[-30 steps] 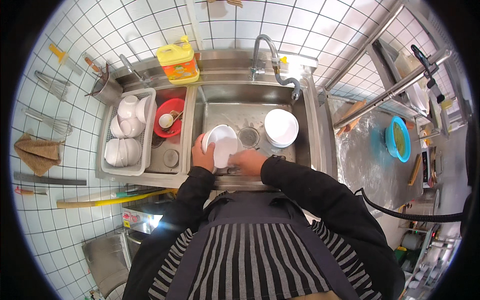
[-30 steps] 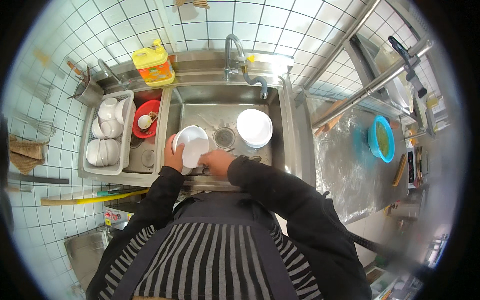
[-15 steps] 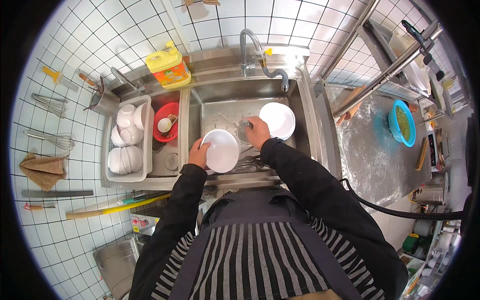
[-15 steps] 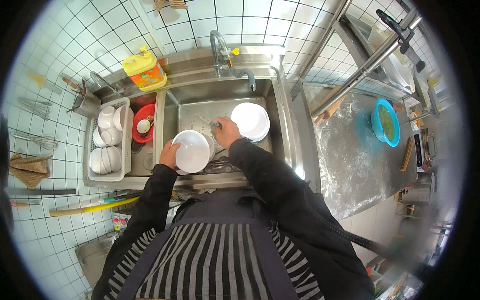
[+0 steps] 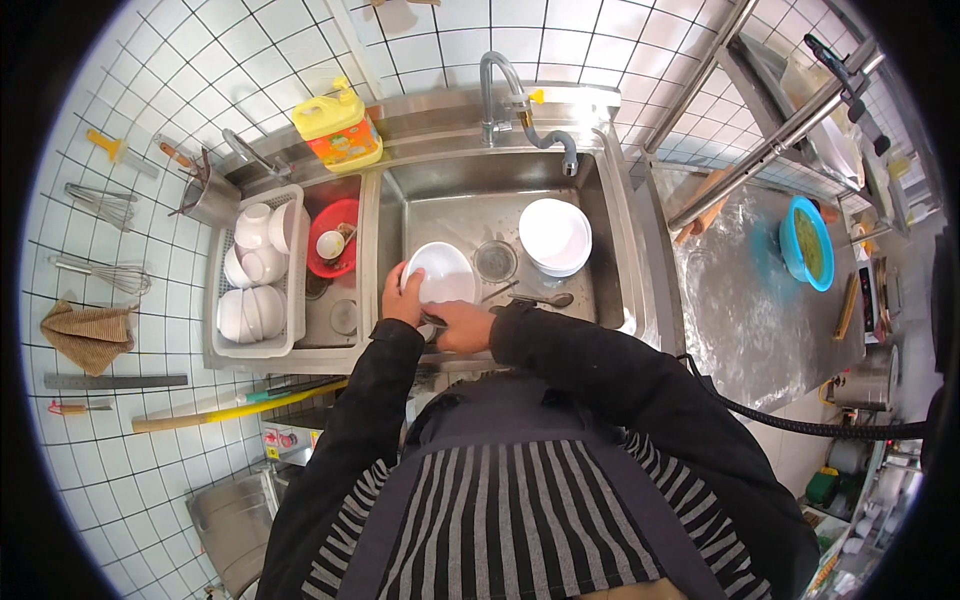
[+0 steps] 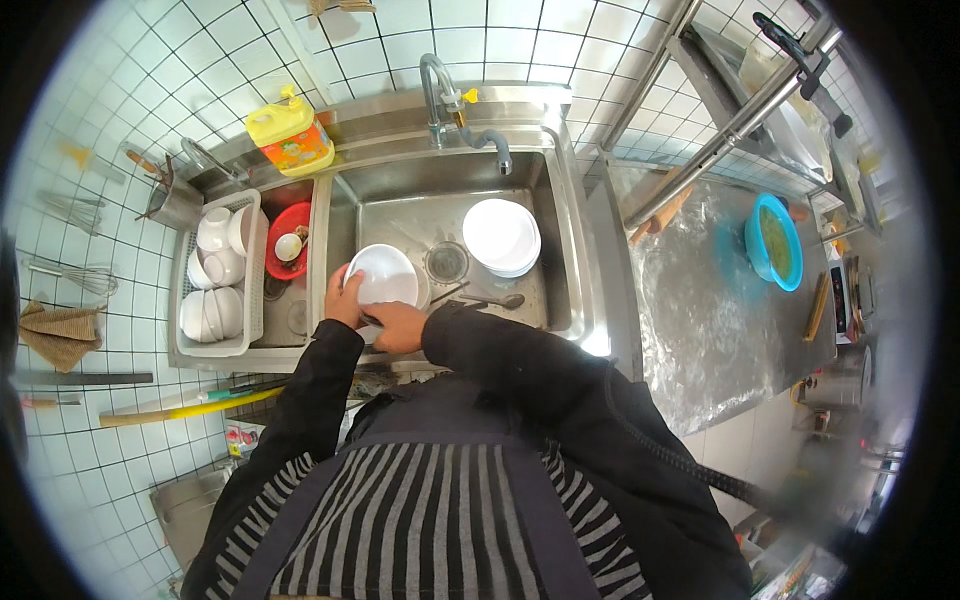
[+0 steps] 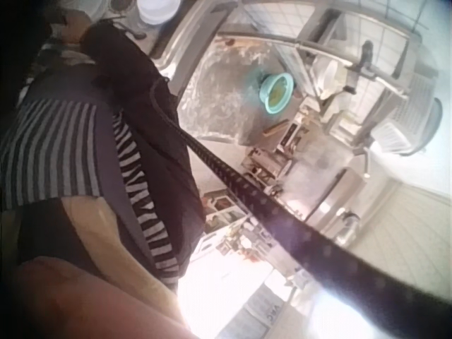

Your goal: The person washes white bowls in a stainless steel sink using a sponge and running water. They scrub the interior and exterior of each bowl, rinse it, and place it in a dish rack to the left of the sink.

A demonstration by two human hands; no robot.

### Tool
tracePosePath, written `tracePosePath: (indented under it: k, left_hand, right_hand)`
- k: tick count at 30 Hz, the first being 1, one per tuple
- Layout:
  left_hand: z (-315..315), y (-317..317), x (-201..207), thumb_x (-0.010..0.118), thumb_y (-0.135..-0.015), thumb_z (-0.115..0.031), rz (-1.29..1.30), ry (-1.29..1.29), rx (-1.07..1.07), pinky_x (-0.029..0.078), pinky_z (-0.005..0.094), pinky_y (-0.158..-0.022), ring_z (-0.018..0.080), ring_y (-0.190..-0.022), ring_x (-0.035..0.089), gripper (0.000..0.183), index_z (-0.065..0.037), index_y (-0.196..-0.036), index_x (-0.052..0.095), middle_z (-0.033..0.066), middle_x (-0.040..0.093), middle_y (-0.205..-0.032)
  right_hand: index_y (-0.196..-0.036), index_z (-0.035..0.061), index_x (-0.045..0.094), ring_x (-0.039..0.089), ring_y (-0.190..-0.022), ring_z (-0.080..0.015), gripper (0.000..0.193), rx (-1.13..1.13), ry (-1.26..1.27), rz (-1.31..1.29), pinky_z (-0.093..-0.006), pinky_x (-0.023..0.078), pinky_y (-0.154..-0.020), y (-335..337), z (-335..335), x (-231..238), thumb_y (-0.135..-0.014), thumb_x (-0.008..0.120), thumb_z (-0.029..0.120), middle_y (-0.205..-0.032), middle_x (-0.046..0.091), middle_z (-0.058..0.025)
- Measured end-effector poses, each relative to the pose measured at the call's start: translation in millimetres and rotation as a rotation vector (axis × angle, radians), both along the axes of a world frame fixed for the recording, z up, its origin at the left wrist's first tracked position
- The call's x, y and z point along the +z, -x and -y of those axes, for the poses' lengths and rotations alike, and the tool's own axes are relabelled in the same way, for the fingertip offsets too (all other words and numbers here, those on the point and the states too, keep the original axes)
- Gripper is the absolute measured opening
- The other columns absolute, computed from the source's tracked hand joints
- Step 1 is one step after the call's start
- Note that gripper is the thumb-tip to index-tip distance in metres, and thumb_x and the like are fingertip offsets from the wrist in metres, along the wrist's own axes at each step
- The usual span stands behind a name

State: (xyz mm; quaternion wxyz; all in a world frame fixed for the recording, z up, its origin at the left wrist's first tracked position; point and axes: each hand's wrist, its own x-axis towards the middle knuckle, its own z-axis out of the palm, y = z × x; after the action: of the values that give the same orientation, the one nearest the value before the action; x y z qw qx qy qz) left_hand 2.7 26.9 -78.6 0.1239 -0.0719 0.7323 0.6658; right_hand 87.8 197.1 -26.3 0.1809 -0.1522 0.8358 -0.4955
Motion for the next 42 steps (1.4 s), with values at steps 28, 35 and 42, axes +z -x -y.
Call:
tracePosePath:
  k: [28, 35, 42]
  left_hand:
    - [21, -13, -9, 0.058, -0.094, -0.044, 0.362, -0.312, -0.09, 0.059, 0.0579, -0.073, 0.0323, -0.107, 0.066, 0.05, -0.016, -0.134, 0.051, 0.011, 0.059, -0.124]
    - [14, -3, -28, 0.056, -0.097, -0.036, 0.166, -0.265, -0.034, 0.061, 0.0495, -0.07, 0.0303, -0.102, 0.067, 0.047, -0.012, -0.137, 0.052, 0.0134, 0.064, -0.118]
    - [-6, -16, -14, 0.062, -0.097, -0.02, 0.081, -0.119, -0.036, 0.056, 0.0392, -0.086, 0.0247, -0.103, 0.067, 0.046, -0.002, -0.138, 0.054, 0.0135, 0.067, -0.118]
  right_hand:
    - [-0.137, -0.0086, 0.049, 0.059, -0.105, -0.0423, 0.071, 0.169, -0.408, -0.469, -0.0457, 0.048, -0.1, 1, -29, -4, -0.072, 0.068, 0.012, -0.114, 0.059, -0.024]
    - [-0.129, -0.009, 0.054, 0.053, -0.123, -0.0438, 0.061, 0.32, -0.08, -0.188, -0.0458, 0.042, -0.109, 1, -13, -11, -0.071, 0.065, 0.008, -0.124, 0.057, -0.0248]
    - [-0.136, 0.0002, 0.057, 0.059, -0.124, -0.0351, 0.066, 0.15, -0.288, -0.431, -0.0432, 0.047, -0.107, 9, -13, -13, -0.076, 0.07, 0.022, -0.15, 0.046, -0.0237]
